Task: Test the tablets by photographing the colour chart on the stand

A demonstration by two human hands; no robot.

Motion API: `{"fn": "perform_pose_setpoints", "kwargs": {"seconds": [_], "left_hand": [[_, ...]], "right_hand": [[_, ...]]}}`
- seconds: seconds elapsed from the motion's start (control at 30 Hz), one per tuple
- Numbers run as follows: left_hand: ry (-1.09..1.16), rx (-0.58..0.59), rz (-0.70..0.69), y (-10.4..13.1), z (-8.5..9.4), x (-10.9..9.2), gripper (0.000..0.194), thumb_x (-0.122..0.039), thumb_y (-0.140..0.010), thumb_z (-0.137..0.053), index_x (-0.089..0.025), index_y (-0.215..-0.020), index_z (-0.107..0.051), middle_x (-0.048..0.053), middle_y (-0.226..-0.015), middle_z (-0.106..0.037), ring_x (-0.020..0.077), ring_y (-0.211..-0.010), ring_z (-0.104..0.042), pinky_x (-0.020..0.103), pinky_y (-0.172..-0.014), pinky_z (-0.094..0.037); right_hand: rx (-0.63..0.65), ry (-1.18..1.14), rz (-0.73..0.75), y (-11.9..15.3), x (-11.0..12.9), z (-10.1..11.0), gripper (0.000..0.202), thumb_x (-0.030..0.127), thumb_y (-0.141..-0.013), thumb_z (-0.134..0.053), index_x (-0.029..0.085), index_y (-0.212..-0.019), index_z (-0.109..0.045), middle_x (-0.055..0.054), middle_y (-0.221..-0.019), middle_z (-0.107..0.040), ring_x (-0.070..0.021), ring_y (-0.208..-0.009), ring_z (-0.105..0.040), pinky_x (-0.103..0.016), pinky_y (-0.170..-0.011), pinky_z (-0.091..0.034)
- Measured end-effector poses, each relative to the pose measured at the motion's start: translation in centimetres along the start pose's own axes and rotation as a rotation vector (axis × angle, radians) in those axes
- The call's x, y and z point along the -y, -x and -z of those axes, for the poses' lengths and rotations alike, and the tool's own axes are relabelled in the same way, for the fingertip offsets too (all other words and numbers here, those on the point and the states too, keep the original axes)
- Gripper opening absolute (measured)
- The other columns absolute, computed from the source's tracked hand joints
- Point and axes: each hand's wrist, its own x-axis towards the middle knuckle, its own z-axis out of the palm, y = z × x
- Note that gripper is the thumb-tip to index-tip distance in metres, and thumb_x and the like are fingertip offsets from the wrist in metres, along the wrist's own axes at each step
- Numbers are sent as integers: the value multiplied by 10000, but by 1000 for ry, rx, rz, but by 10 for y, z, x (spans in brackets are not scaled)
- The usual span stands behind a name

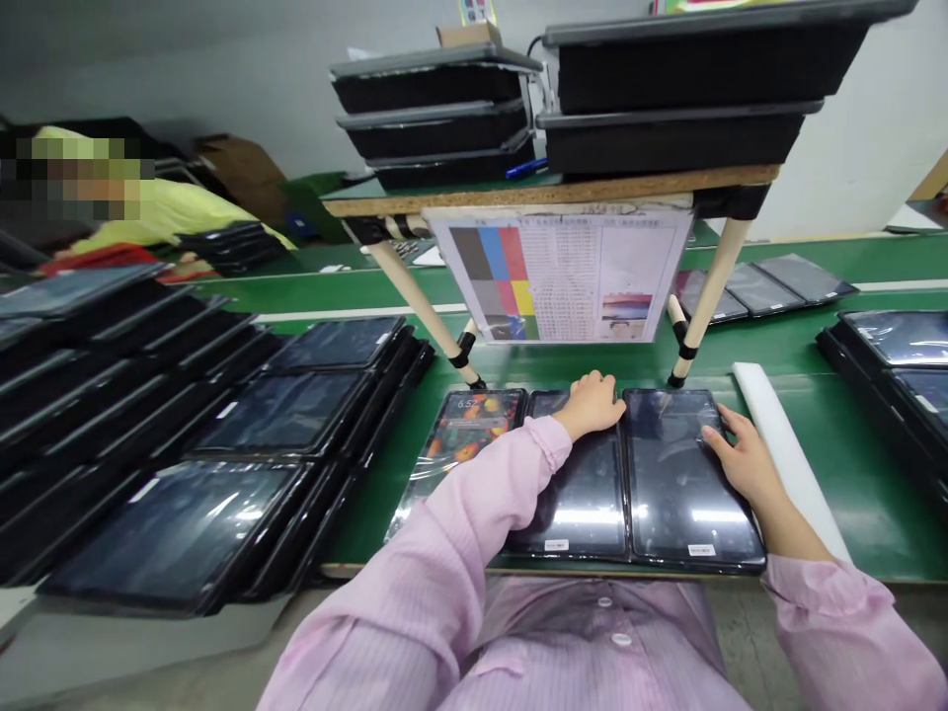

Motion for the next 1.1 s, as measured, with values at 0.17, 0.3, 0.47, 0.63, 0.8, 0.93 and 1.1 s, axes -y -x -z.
{"fn": "perform_pose_setpoints", "kwargs": {"seconds": [0.17,0.3,0.47,0.63,0.8,0.93,1.1], "left_hand": [[63,-57,-34,65,16,24,527,-390,-997,-631,-223,-1497,-607,215,-1598,-480,450,-1565,-352,647,-1272,-255],[170,-99,-1,144,10,55,460,-397,-971,-648,-316,-1421,-695,184,-1599,-484,506,-1614,-221,740,-1263,-148],[358,-170,145,221,-12,78,507,-433,-918,-717,-391,-1423,-710,180,-1639,-446,550,-1625,-148,803,-1232,-88],[202,-129,225,261,-19,76,518,-420,-1008,-605,-438,-1525,-604,166,-1682,-383,521,-1640,-135,805,-1204,-206],[-71,-106,153,281,-23,71,505,-404,-1058,-536,-410,-1562,-565,202,-1636,-389,522,-1616,-212,772,-1156,-361],[-143,-51,101,250,-15,69,491,-402,-1057,-556,-396,-1547,-586,220,-1577,-454,510,-1553,-363,723,-1116,-444],[-222,-2,185,156,23,75,533,-419,-1071,-546,-294,-1588,-554,251,-1584,-485,518,-1579,-339,685,-1212,-344]], "right_hand": [[86,-77,-110,-10,12,14,766,728,-780,-726,212,-1347,-708,-159,-1364,-698,-355,-1267,-659,-606,-1193,-458],[147,-133,-184,-15,20,25,621,644,-821,-713,233,-1286,-741,-123,-1304,-747,-316,-1276,-662,-530,-1207,-451],[153,-98,-201,-4,26,29,589,546,-863,-683,221,-1353,-706,-133,-1400,-707,-300,-1313,-645,-488,-1224,-429],[118,52,-143,12,22,39,575,511,-868,-676,225,-1366,-704,-146,-1430,-673,-328,-1346,-615,-528,-1253,-398],[234,348,264,49,27,64,459,540,-970,-591,350,-1364,-730,-114,-1513,-582,-368,-1402,-565,-634,-1193,-436],[510,618,647,67,43,62,326,521,-1027,-526,510,-1238,-775,-26,-1609,-506,-440,-1447,-489,-760,-1098,-423],[264,886,408,19,70,41,548,546,-1065,-402,240,-1360,-749,-231,-1610,-474,-506,-1417,-499,-761,-1016,-465]]}}
